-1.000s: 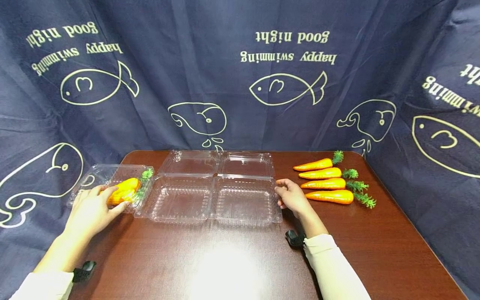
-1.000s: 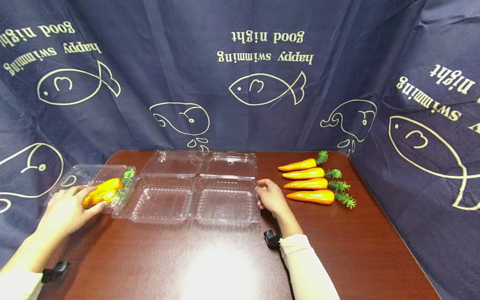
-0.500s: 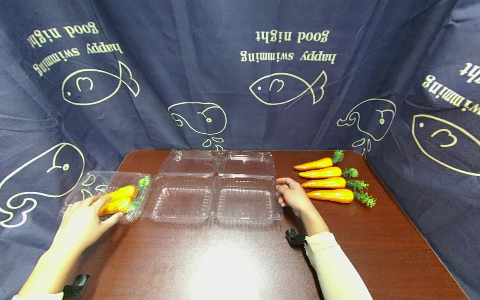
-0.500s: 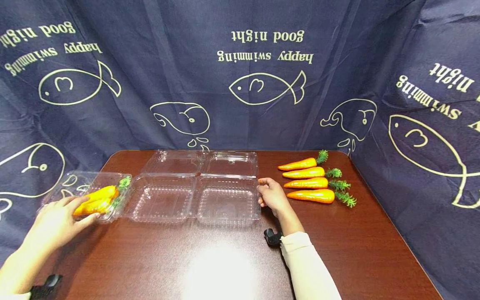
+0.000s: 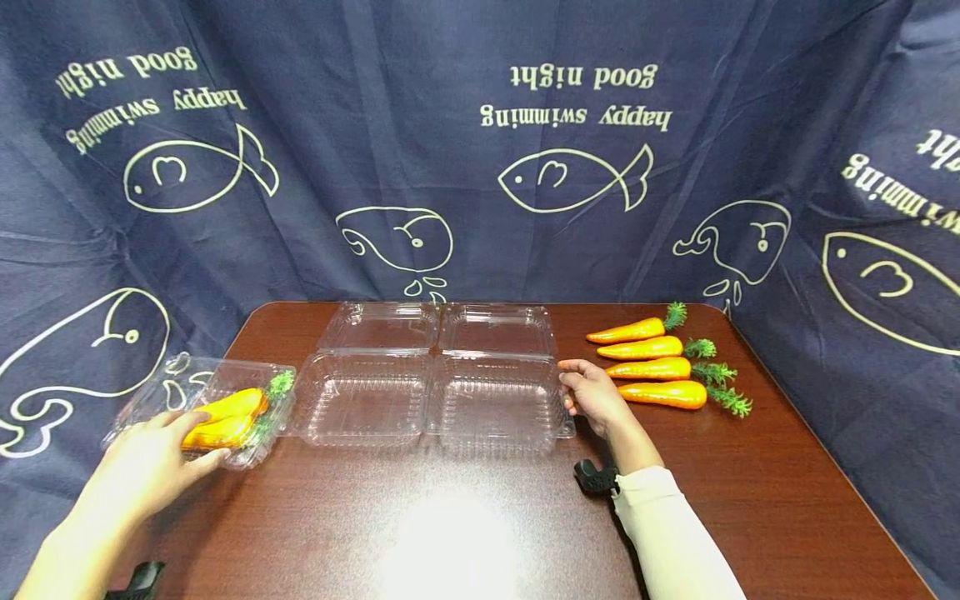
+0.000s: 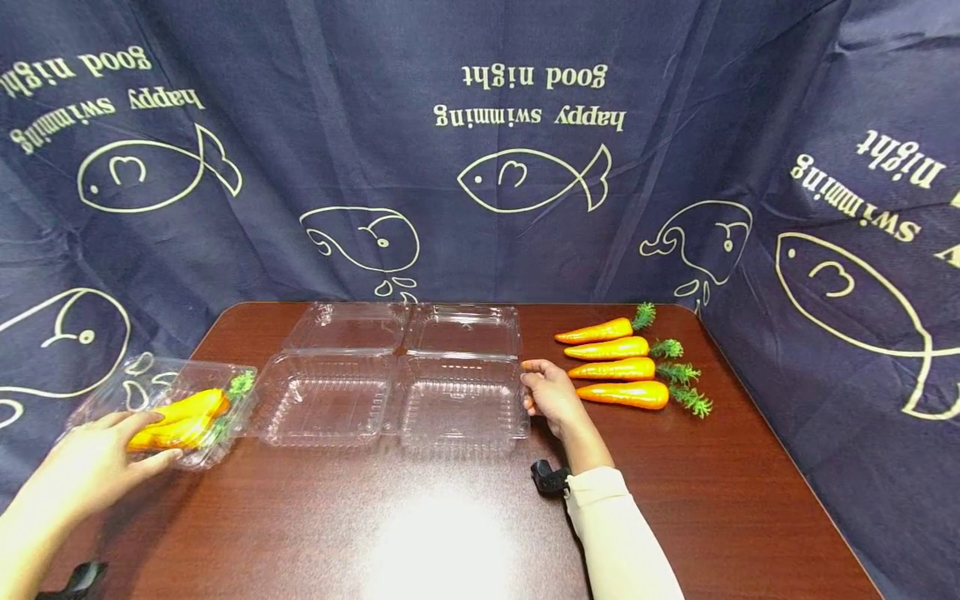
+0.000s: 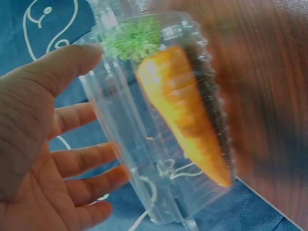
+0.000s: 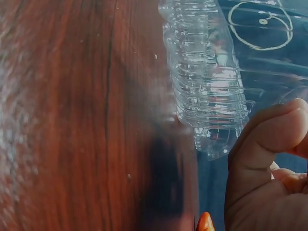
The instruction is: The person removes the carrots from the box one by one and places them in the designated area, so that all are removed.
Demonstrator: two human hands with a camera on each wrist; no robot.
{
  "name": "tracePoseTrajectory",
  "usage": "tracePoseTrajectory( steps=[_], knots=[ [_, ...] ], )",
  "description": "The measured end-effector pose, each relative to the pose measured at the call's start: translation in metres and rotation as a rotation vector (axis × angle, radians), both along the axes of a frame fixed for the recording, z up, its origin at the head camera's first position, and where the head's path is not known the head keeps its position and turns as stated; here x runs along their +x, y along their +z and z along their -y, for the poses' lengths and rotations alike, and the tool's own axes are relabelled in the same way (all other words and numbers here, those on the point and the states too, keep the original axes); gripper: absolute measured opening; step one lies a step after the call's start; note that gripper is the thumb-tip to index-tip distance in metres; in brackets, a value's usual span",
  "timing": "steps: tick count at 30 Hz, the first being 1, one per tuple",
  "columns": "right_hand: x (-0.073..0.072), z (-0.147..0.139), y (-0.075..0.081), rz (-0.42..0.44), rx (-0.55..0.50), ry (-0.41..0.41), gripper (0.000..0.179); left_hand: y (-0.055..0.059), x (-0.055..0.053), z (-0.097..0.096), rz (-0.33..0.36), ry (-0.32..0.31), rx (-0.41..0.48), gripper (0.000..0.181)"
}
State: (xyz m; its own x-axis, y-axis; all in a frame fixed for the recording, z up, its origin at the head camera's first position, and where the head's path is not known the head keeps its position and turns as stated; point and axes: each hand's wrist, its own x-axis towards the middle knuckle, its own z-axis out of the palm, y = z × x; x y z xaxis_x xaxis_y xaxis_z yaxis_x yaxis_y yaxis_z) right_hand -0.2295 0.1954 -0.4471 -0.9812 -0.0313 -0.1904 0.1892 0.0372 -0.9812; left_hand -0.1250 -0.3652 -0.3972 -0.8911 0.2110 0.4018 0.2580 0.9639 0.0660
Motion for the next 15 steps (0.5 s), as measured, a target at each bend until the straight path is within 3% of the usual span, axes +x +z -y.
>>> tracePoseTrajectory(
  steps=[7, 15],
  knots=[
    [0.001, -0.006, -0.001, -0.012, -0.040, -0.017, 0.034, 0.005, 0.008, 0.001, 0.067, 0.001, -0.016, 0.063],
    [0.003, -0.006, -0.001, -0.026, -0.050, 0.004, 0.036, 0.011, 0.013, 0.002, 0.142, 0.012, -0.037, 0.061]
  ],
)
